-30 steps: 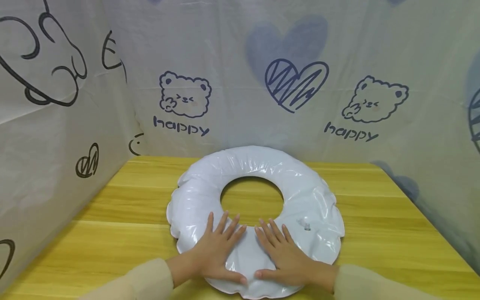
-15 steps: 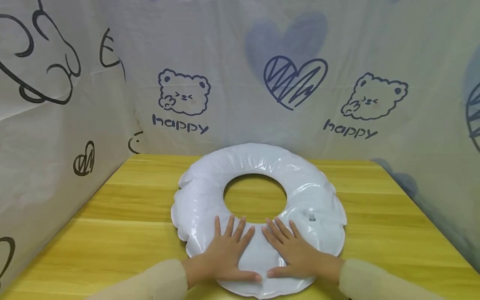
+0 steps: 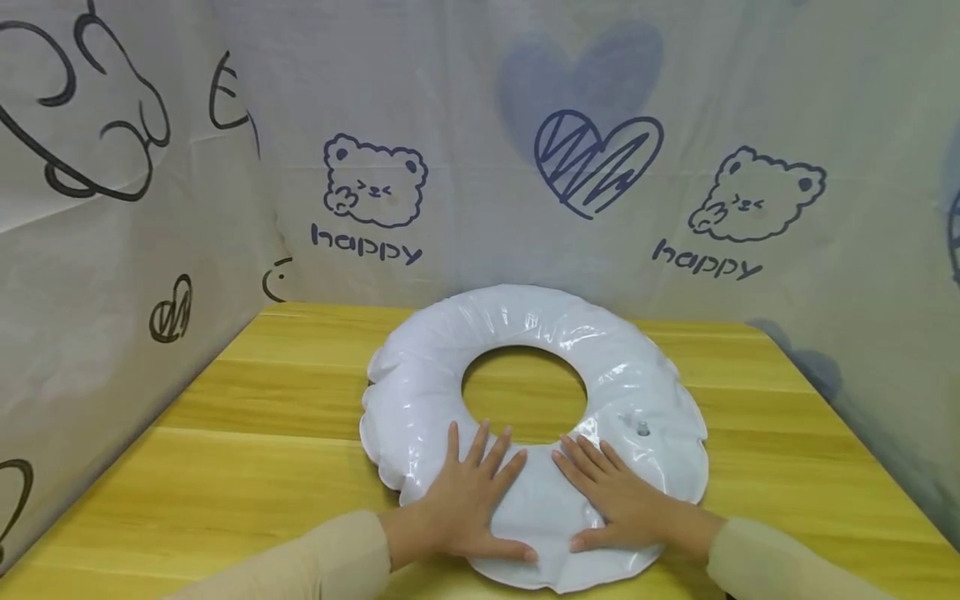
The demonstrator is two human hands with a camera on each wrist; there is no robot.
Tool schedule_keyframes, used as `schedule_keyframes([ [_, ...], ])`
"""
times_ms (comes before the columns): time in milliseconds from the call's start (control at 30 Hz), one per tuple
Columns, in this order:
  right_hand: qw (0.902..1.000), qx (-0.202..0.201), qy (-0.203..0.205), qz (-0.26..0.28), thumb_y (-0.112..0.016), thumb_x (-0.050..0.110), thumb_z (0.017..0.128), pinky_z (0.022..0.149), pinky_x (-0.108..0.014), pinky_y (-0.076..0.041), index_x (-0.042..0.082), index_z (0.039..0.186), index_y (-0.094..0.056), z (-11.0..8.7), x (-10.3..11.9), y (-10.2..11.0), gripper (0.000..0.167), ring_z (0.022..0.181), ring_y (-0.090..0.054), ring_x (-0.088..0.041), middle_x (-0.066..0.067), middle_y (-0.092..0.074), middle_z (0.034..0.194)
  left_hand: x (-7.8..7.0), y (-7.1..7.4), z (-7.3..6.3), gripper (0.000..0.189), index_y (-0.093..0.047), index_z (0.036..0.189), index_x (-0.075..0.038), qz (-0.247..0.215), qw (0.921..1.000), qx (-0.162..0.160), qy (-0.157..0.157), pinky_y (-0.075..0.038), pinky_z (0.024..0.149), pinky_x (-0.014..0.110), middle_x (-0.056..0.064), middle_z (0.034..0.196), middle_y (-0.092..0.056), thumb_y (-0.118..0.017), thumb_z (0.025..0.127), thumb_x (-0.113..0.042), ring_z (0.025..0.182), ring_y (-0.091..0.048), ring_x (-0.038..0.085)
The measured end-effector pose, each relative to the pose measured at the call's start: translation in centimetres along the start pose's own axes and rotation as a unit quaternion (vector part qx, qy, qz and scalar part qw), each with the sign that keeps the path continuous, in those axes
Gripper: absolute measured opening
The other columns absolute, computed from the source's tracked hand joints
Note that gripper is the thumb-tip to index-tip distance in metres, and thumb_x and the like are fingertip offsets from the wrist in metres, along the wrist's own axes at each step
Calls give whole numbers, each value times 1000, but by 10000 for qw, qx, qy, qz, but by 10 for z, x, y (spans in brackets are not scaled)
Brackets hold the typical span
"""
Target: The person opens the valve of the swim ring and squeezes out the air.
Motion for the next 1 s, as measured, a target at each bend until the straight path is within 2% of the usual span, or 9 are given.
schedule_keyframes([
  [133, 9983, 135, -221, 531, -47, 65, 84, 105, -21, 28, 4, 148, -15, 0, -1, -4, 94, 139, -10, -47, -24, -10, 154, 3, -6, -2, 110, -21, 149, -18, -124, 9998, 143, 87, -15, 99, 73, 17, 154, -19, -39, 66, -88, 138, -19, 47],
  [267, 9920, 346, -508, 1106, -52, 60, 84, 111, -48, 19, 8, 149, -11, 2, -3, -9, 93, 140, 2, -46, -21, -3, 155, 3, -13, -3, 113, -16, 150, -19, -184, 9990, 350, 186, -14, 101, 73, 16, 156, -13, -38, 64, -90, 139, -17, 47],
  [367, 9910, 422, -573, 1131, -53, 60, 84, 108, -62, 9, 8, 150, -10, 3, -2, -10, 94, 140, 5, -47, -21, -1, 155, 3, -19, -2, 114, -13, 150, -21, -119, 9985, 486, 232, -12, 102, 72, 16, 156, -9, -35, 63, -91, 140, -15, 45],
  [433, 9916, 444, -573, 1076, -52, 61, 83, 108, -58, 16, 8, 149, -10, 4, -2, -11, 95, 140, 5, -47, -21, -1, 155, 2, -23, -2, 114, -13, 150, -22, -89, 9980, 575, 236, -11, 102, 72, 15, 156, -8, -33, 63, -92, 140, -14, 45],
  [533, 9931, 454, -542, 938, -50, 63, 83, 105, -45, 27, 7, 149, -11, 4, -2, -12, 95, 139, 4, -49, -22, -3, 155, 1, -29, -1, 113, -12, 150, -23, -42, 9973, 702, 226, -10, 102, 72, 14, 157, -9, -31, 63, -93, 140, -12, 44],
  [633, 9936, 493, -529, 863, -49, 65, 83, 103, -41, 30, 6, 149, -12, 4, -1, -14, 96, 139, 3, -50, -21, -4, 155, 1, -31, -1, 113, -13, 150, -23, 14, 9966, 792, 225, -9, 103, 72, 13, 156, -11, -29, 63, -93, 141, -12, 44],
  [733, 9927, 577, -570, 897, -50, 65, 82, 104, -48, 27, 6, 149, -13, 5, -2, -15, 96, 139, 5, -49, -20, -4, 156, 0, -32, -1, 112, -14, 150, -24, 36, 9959, 873, 233, -10, 103, 71, 13, 156, -13, -28, 64, -93, 141, -13, 43],
  [900, 9904, 742, -642, 973, -52, 64, 82, 107, -62, 13, 6, 148, -15, 7, -2, -17, 96, 139, 6, -48, -19, -5, 156, 0, -33, -1, 110, -16, 150, -25, 17, 9946, 999, 263, -11, 103, 70, 12, 156, -14, -30, 64, -92, 141, -14, 43],
  [1000, 9902, 852, -649, 898, -51, 65, 82, 106, -66, 7, 7, 148, -15, 9, -2, -17, 95, 140, 6, -48, -18, -6, 156, 1, -35, 0, 109, -15, 150, -25, -41, 9935, 1104, 283, -11, 104, 70, 12, 156, -14, -29, 65, -92, 141, -14, 43],
])
Point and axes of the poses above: each hand's wrist, its own z-axis towards the middle knuckle, its own y-axis out of the back of the hand, x = y × z, the point moved 10 cm from there along z, towards the middle knuckle
